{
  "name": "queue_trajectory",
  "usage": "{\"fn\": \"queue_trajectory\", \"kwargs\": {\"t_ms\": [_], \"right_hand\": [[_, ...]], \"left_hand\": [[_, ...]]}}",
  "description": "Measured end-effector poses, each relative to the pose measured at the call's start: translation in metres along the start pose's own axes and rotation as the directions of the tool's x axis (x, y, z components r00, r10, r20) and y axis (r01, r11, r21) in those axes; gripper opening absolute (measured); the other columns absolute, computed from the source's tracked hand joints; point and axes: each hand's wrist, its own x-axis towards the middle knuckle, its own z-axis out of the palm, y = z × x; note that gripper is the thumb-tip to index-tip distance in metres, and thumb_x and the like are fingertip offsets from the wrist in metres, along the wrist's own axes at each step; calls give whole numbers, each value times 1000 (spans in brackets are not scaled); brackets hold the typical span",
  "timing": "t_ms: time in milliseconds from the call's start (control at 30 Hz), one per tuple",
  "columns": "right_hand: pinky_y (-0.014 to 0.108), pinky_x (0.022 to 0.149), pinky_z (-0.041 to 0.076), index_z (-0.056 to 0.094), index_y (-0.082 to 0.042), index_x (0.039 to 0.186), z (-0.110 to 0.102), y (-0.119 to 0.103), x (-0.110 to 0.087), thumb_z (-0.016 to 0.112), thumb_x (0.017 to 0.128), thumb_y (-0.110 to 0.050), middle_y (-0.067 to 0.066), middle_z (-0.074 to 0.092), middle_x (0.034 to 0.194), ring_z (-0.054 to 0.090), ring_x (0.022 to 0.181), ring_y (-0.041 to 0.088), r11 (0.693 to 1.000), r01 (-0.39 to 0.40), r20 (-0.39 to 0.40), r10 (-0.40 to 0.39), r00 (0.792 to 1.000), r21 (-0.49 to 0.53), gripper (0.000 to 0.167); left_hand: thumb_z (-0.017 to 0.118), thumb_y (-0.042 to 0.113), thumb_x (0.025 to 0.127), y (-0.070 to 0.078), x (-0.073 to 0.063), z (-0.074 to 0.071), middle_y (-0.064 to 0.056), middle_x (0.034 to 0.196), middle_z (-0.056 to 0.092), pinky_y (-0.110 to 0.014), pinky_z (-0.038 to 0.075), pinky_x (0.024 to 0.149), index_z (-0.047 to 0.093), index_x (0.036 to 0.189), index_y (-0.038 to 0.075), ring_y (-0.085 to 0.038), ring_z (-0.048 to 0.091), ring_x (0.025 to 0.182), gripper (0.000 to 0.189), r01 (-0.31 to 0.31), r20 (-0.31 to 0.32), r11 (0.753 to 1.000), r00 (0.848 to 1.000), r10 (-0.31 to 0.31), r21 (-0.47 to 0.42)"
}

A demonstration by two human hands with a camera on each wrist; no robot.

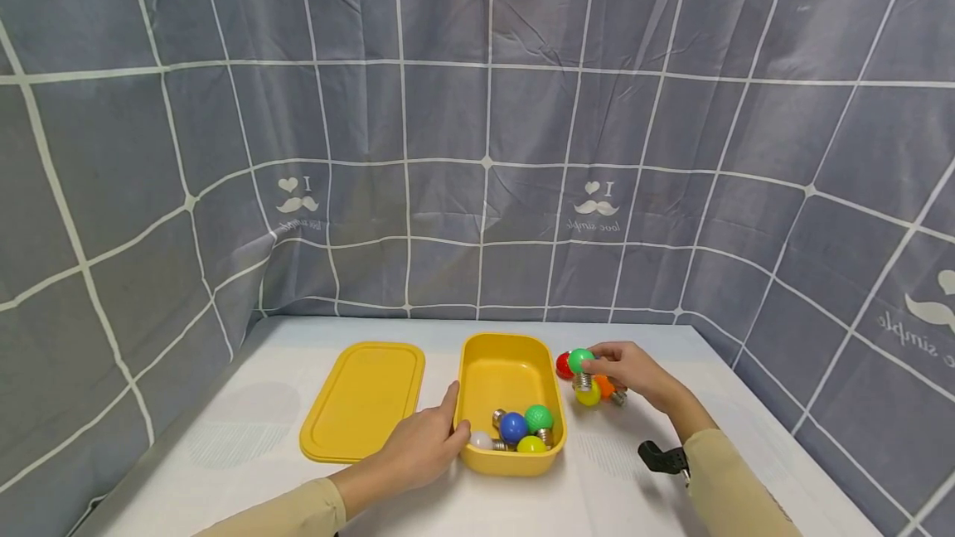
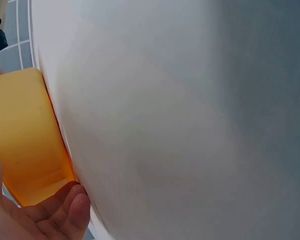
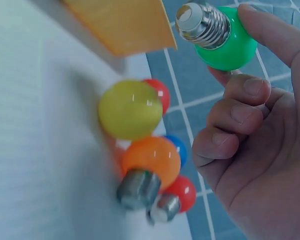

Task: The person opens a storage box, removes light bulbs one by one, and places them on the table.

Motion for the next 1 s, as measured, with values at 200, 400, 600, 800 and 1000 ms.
{"fn": "queue_trajectory", "kwargs": {"t_ms": [200,400,600,800,1000], "right_hand": [[27,57,37,64,-2,128,-12,18,-7,70,92,-41,4,51,73,38,56,15,1000,-27,-44,27,999,-5,53],[28,57,35,65,-3,123,-22,34,-10,69,91,-47,3,52,75,38,56,15,996,-86,-111,83,990,-21,55],[31,60,35,63,-3,129,-31,46,-15,67,91,-52,1,43,65,38,56,16,987,-153,-151,143,978,-57,62],[31,59,33,61,0,132,-35,51,-21,65,93,-52,0,41,62,38,56,16,978,-184,-174,165,971,-101,64],[32,58,33,59,2,132,-41,60,-26,63,93,-53,-1,41,61,39,55,16,966,-226,-208,196,958,-127,68]], "left_hand": [[44,38,103,0,0,-1,5,64,47,-29,37,52,24,159,0,-11,45,54,70,1,8,1000,1000,-1,-8],[44,38,103,0,1,-1,4,64,46,-29,36,52,24,159,1,-11,44,53,70,1,9,1000,1000,-1,-6],[45,39,103,0,1,-1,4,64,46,-29,37,53,23,159,1,-11,45,53,71,11,16,1000,1000,-10,-7],[44,39,104,1,0,-1,4,64,47,-30,39,56,24,159,0,-11,48,58,70,11,10,1000,1000,-11,2],[45,39,104,2,0,-1,5,64,46,-29,37,53,24,158,0,-11,46,55,70,3,12,1000,1000,-3,-3]]}}
